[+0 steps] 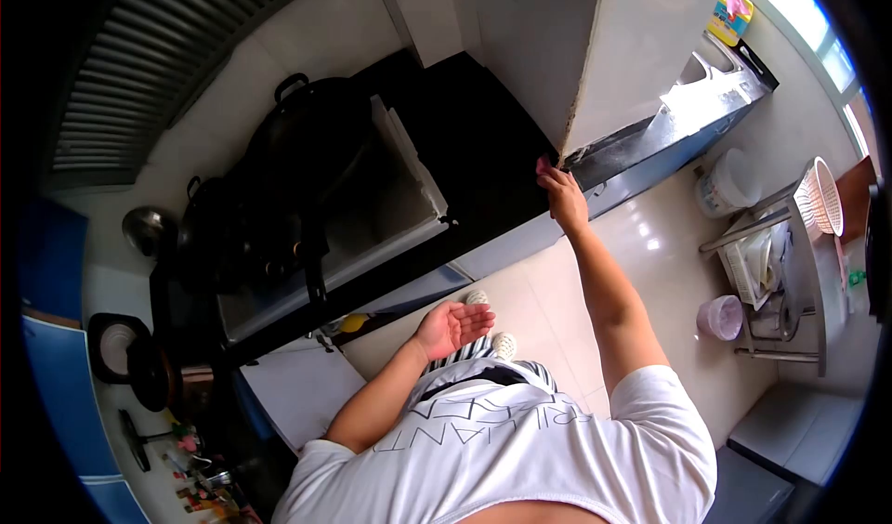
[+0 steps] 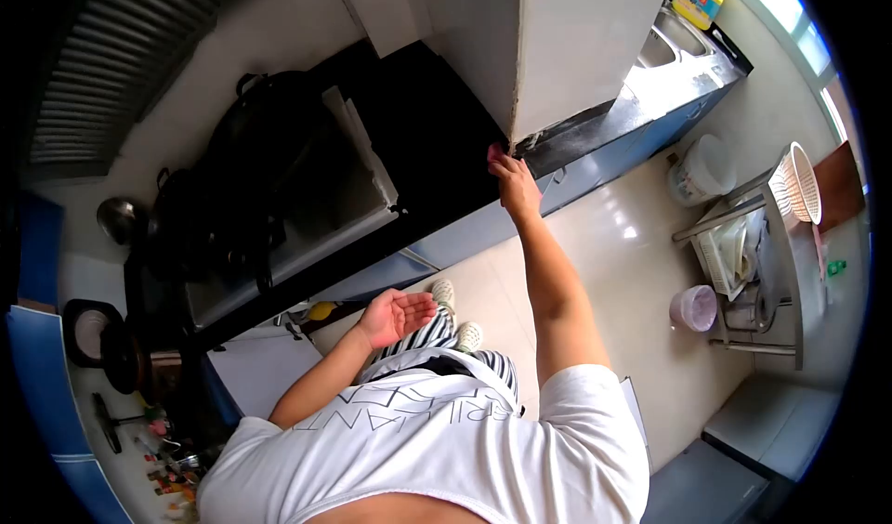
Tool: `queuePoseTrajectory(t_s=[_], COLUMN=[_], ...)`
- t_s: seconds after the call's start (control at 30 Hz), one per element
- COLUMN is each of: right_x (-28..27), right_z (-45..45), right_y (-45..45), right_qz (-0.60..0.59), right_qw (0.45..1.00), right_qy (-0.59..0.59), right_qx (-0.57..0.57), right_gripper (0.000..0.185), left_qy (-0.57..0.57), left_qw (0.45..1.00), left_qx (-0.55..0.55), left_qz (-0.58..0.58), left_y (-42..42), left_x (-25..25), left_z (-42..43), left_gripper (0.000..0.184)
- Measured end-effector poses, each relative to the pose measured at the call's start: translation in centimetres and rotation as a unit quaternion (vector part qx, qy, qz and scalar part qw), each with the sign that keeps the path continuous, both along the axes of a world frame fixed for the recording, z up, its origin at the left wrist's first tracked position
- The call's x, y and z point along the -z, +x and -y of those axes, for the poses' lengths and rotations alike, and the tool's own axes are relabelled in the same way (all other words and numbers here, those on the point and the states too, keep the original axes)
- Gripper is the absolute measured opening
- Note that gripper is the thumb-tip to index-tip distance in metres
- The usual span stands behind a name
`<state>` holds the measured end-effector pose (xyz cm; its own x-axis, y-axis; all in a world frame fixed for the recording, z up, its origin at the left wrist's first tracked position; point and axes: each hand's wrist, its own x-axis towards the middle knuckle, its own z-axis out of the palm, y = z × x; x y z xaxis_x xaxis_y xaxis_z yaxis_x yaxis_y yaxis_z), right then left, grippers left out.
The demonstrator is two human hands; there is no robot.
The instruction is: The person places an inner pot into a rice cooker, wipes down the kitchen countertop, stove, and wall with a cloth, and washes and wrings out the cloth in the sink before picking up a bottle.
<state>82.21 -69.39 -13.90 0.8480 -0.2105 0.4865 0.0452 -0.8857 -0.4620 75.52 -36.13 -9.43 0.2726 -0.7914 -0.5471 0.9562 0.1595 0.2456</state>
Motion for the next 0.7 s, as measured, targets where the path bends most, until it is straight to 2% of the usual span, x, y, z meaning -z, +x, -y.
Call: queuePoseTrajectory(t_s=[0.07,0.2,0.4,0.47,0.5,0.57,0.6,0.63,0.7], right_x=[0.0,-0.3,-0.3,-2.4,-1.2,-1.6,0.3,-0.3,-0.2], right_z=[0.2,0.0,-1.0,-4.6,-6.5,-11.4,-13.3,-14.5,-16.2], right_y=[-0.1,-0.4,0.8,2.5,3.7,4.7,5.8,7.1,11.4], right_qz=[-0.002,0.014,0.071,0.093,0.142,-0.023,-0.077,-0.074,-0.082], right_qw=[1.000,1.000,0.997,0.989,0.984,0.988,0.981,0.972,0.978], right_qy=[-0.003,0.006,0.033,0.108,0.066,0.012,-0.041,-0.103,-0.078], right_qx=[0.002,-0.001,-0.005,-0.045,-0.087,-0.152,-0.172,-0.196,-0.178], right_gripper=[0.023,0.022,0.026,0.030,0.033,0.038,0.040,0.043,0.050], left_qy=[0.019,0.001,0.013,0.013,0.024,0.009,0.000,0.002,-0.015], left_qw=[0.999,0.999,1.000,0.998,0.997,0.996,0.995,0.994,0.994], left_qx=[0.035,0.034,-0.016,-0.042,-0.053,-0.067,-0.074,-0.079,-0.084], left_qz=[0.017,0.007,-0.021,-0.044,-0.055,-0.064,-0.067,-0.070,-0.066], left_y=[1.1,2.3,3.5,4.1,4.3,4.9,5.5,5.9,6.8], left_x=[-0.5,-0.3,0.3,1.0,1.3,1.8,1.9,1.8,1.5], left_z=[1.0,2.1,0.7,0.0,-0.3,-0.7,-0.9,-0.9,-0.9], left_gripper=[0.045,0.045,0.043,0.043,0.043,0.043,0.043,0.043,0.045])
